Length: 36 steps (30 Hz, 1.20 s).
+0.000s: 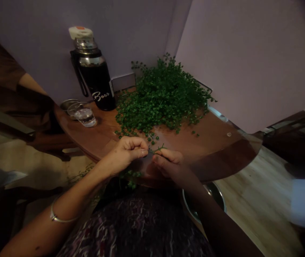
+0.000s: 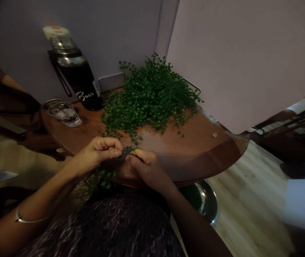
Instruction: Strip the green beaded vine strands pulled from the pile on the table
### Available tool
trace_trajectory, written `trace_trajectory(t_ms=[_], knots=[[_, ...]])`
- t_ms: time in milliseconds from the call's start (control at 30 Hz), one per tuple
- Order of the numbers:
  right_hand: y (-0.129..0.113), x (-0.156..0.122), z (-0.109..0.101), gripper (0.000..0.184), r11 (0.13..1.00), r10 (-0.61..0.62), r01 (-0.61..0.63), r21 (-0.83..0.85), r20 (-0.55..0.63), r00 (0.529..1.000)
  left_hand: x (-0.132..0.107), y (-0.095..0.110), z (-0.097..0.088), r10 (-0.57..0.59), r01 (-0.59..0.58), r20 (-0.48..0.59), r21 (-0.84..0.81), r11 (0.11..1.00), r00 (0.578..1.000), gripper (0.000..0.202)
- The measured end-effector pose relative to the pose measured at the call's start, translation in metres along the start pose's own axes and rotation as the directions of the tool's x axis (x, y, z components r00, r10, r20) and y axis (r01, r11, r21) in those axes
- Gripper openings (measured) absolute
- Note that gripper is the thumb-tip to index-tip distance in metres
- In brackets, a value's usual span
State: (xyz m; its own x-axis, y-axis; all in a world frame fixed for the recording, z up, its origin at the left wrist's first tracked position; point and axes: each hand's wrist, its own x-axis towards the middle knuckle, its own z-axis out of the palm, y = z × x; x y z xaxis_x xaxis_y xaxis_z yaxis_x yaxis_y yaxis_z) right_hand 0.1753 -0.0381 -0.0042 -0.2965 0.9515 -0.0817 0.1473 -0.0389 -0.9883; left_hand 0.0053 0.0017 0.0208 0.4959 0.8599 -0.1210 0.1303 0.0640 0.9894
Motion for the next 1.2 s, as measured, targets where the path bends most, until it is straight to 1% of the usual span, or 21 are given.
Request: trace_trajectory(t_ms=[67,167,333,400,433,467,500,533,567,600,633,667,700,733,767,833,867,933,1033,1133,1200], knots=[[0.001,-0.004,-0.005,0.031,0.996,0.047,-0.055,0.073,0.106,0.993,-0.004,0.002,-0.003,-0.044,0.044,0.076,0.002,0.999,0.996,0.015],[0.000,-0.010,-0.010,0.032,0.977,0.111,-0.151,0.148,0.247,0.963,-0.010,0.005,-0.004,-0.092,0.092,0.174,0.011,0.996,0.980,0.015],[-0.005,-0.014,-0.011,0.027,0.952,0.147,-0.231,0.199,0.363,0.920,-0.017,0.007,0.004,-0.133,0.146,0.242,-0.039,0.988,0.961,0.013],[-0.004,-0.017,-0.013,0.025,0.942,0.159,-0.258,0.215,0.392,0.906,-0.019,0.006,0.002,-0.148,0.170,0.266,-0.062,0.984,0.953,0.012],[-0.002,-0.019,-0.015,0.024,0.936,0.176,-0.281,0.214,0.406,0.897,-0.020,0.006,-0.003,-0.146,0.170,0.258,-0.073,0.983,0.955,0.012],[0.000,-0.021,-0.018,0.023,0.929,0.198,-0.307,0.209,0.421,0.885,-0.021,0.006,-0.011,-0.141,0.164,0.219,-0.088,0.983,0.965,0.011],[0.003,-0.024,-0.022,0.023,0.920,0.219,-0.332,0.209,0.429,0.877,-0.022,0.006,-0.020,-0.133,0.150,0.151,-0.109,0.983,0.980,0.010],[0.006,-0.027,-0.026,0.022,0.908,0.236,-0.355,0.223,0.428,0.872,-0.022,0.007,-0.030,-0.124,0.130,0.045,-0.137,0.982,0.991,0.007],[0.008,-0.030,-0.029,0.022,0.893,0.249,-0.373,0.252,0.414,0.876,-0.022,0.007,-0.041,-0.128,0.112,-0.082,-0.174,0.978,0.988,0.004],[0.010,-0.032,-0.032,0.021,0.877,0.253,-0.379,0.295,0.385,0.887,-0.022,0.007,-0.049,-0.128,0.084,-0.198,-0.213,0.973,0.972,0.001],[0.012,-0.032,-0.034,0.020,0.859,0.252,-0.373,0.350,0.346,0.904,-0.021,0.006,-0.055,-0.125,0.058,-0.268,-0.243,0.968,0.955,0.002],[0.012,-0.031,-0.034,0.017,0.839,0.252,-0.365,0.403,0.305,0.918,-0.019,0.005,-0.057,-0.137,0.057,-0.293,-0.265,0.963,0.946,0.004],[0.012,-0.028,-0.032,0.014,0.818,0.259,-0.360,0.450,0.272,0.927,-0.016,0.003,-0.055,-0.155,0.073,-0.279,-0.282,0.957,0.948,0.008],[0.010,-0.024,-0.029,0.011,0.795,0.264,-0.358,0.489,0.252,0.931,-0.013,0.001,-0.050,-0.179,0.105,-0.236,-0.297,0.949,0.955,0.011],[0.009,-0.020,-0.025,0.010,0.776,0.265,-0.354,0.523,0.238,0.934,-0.010,-0.002,-0.043,-0.203,0.140,-0.181,-0.314,0.939,0.962,0.013],[0.006,-0.009,-0.015,0.015,0.751,0.255,-0.330,0.572,0.209,0.944,-0.005,-0.006,-0.026,-0.213,0.168,-0.092,-0.352,0.921,0.973,0.014],[0.005,-0.004,-0.010,0.016,0.752,0.245,-0.304,0.585,0.180,0.953,-0.003,-0.008,-0.018,-0.201,0.166,-0.061,-0.367,0.916,0.978,0.013],[0.004,0.005,-0.001,0.017,0.782,0.230,-0.239,0.576,0.091,0.969,-0.002,-0.010,-0.008,-0.167,0.146,-0.024,-0.376,0.915,0.986,0.011],[0.006,0.014,0.010,0.023,0.868,0.199,-0.157,0.471,-0.040,0.979,-0.001,-0.011,-0.001,-0.139,0.127,-0.006,-0.373,0.919,0.990,0.013],[0.007,0.018,0.018,0.026,0.950,0.124,-0.091,0.300,-0.091,0.988,-0.001,-0.012,0.004,-0.122,0.110,-0.006,-0.390,0.914,0.992,0.017],[0.007,0.020,0.019,0.026,0.980,0.079,-0.059,0.190,-0.103,0.991,0.000,-0.012,0.006,-0.105,0.092,-0.013,-0.385,0.918,0.994,0.018]])
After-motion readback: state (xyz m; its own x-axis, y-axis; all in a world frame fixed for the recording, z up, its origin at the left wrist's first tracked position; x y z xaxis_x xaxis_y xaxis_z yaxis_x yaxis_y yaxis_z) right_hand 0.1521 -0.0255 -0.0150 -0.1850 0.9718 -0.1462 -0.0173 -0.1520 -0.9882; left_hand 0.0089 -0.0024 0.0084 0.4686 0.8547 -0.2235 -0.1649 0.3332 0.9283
